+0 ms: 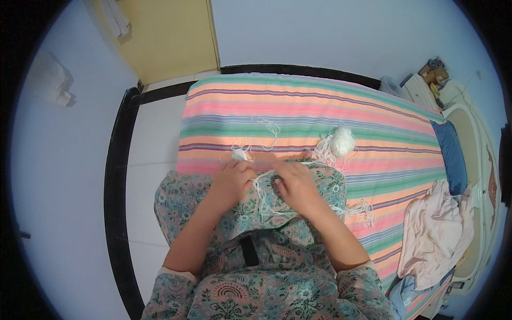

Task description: The person sits on a bed and untangles a long strand of white yarn by hand. They pull the yarn from a tangled mass, stretch it out, and then wind it into a neat ball.

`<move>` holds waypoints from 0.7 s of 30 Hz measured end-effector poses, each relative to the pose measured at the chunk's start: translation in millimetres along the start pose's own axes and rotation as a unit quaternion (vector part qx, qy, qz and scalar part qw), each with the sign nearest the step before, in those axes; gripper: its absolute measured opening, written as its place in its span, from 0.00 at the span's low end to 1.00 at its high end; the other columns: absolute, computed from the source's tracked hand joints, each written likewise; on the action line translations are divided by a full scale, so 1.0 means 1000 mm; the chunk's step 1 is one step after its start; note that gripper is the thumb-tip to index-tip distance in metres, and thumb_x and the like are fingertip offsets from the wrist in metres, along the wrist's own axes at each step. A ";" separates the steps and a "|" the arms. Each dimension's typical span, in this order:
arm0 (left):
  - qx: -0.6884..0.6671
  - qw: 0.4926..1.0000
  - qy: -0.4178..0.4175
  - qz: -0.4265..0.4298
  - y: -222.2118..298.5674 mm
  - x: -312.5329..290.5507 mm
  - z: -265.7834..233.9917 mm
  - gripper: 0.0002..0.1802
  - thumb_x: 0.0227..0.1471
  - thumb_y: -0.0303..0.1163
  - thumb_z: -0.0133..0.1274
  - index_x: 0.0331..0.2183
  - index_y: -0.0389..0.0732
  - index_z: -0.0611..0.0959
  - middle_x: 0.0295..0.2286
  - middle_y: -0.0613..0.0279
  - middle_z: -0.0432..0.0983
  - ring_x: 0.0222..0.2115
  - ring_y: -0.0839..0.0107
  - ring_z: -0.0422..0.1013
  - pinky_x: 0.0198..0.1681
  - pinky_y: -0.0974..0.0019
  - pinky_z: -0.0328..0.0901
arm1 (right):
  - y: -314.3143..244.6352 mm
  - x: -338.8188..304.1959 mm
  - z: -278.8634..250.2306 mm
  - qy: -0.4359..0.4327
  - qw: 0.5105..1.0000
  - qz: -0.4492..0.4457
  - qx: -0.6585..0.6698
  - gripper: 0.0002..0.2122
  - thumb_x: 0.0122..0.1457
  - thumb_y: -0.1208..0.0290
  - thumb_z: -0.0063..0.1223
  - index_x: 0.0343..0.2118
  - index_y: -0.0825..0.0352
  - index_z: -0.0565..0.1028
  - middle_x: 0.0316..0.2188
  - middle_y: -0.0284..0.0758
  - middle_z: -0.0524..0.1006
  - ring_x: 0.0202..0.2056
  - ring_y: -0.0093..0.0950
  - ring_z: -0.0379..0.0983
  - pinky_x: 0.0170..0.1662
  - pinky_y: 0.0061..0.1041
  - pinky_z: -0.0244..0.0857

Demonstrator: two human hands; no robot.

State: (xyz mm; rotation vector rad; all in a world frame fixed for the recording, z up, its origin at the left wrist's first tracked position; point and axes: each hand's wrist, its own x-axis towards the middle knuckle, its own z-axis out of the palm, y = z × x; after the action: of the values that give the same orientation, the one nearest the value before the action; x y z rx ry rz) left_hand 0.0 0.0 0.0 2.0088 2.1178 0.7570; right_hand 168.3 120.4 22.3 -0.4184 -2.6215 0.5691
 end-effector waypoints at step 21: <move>-0.530 0.760 0.273 -0.258 -0.084 -0.038 -0.063 0.09 0.55 0.33 0.42 0.32 0.39 0.75 0.24 0.68 0.71 0.29 0.79 0.65 0.37 0.73 0.59 | 0.097 -0.066 -0.096 0.308 0.773 0.313 0.458 0.11 0.58 0.67 0.44 0.39 0.68 0.71 0.21 0.26 0.69 0.26 0.18 0.65 0.38 0.19 0.57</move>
State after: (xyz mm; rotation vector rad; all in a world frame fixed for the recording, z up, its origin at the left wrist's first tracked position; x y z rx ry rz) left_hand -97.9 -52.5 9.3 0.5993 1.5839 1.9559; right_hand 288.9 211.7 35.4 -0.9318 -1.2874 1.5023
